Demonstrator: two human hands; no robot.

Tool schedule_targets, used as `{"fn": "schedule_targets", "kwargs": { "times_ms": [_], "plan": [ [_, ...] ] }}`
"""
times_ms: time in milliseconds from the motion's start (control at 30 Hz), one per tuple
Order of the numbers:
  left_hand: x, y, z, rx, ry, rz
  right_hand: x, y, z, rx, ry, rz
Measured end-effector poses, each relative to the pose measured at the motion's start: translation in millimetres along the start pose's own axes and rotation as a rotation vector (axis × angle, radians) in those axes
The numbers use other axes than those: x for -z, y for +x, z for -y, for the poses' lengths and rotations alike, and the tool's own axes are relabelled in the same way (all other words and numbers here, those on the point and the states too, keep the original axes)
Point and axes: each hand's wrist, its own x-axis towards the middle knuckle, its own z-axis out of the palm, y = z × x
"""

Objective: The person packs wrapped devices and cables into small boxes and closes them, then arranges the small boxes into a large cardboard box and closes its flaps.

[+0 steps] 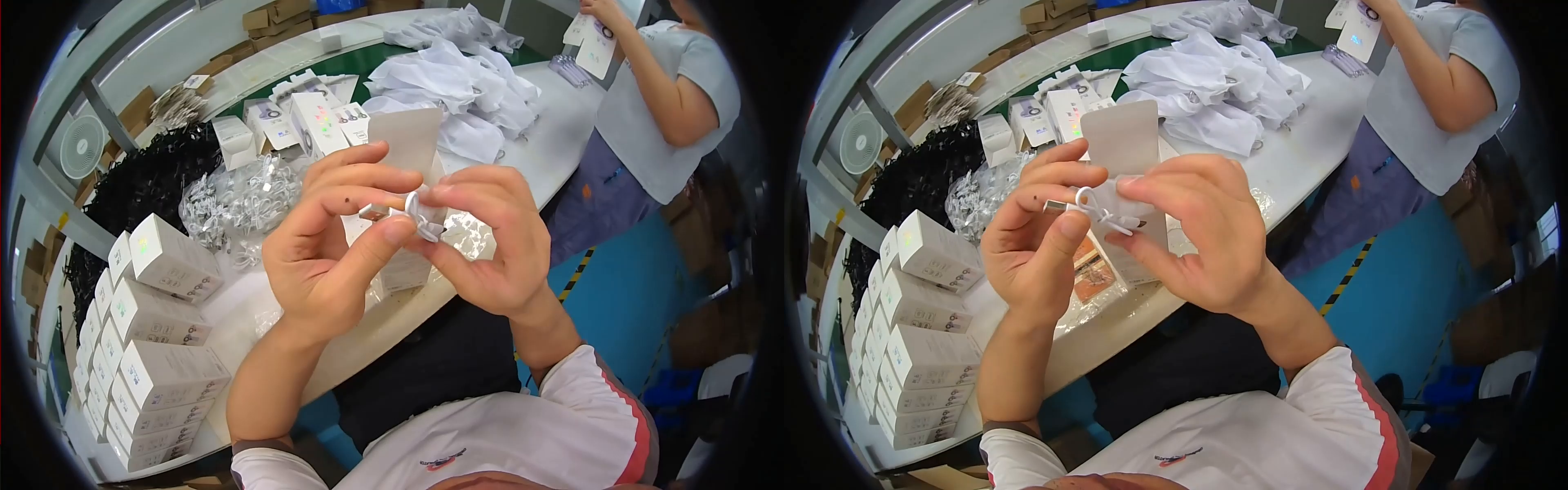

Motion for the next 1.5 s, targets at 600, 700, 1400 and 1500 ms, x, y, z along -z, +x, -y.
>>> {"fn": "schedule_targets", "kwargs": {
  "times_ms": [600, 700, 1400, 1500],
  "plan": [
    [-22, -12, 4, 0.097, 0.651, 0.049, 54, -5, -24, -0.137, 0.055, -0.094],
    [-22, -14, -6, 0.159, 0.658, 0.063, 59, 8, -18, -0.114, 0.059, -0.019],
    [-45, -25, -4, 0.474, 0.034, -0.110, 29, 32, -23, 0.002, 0.219, 0.267],
    [-44, -26, 0, 0.476, 0.010, -0.126, 25, 35, -27, -0.008, 0.301, 0.394]
  ]
}}
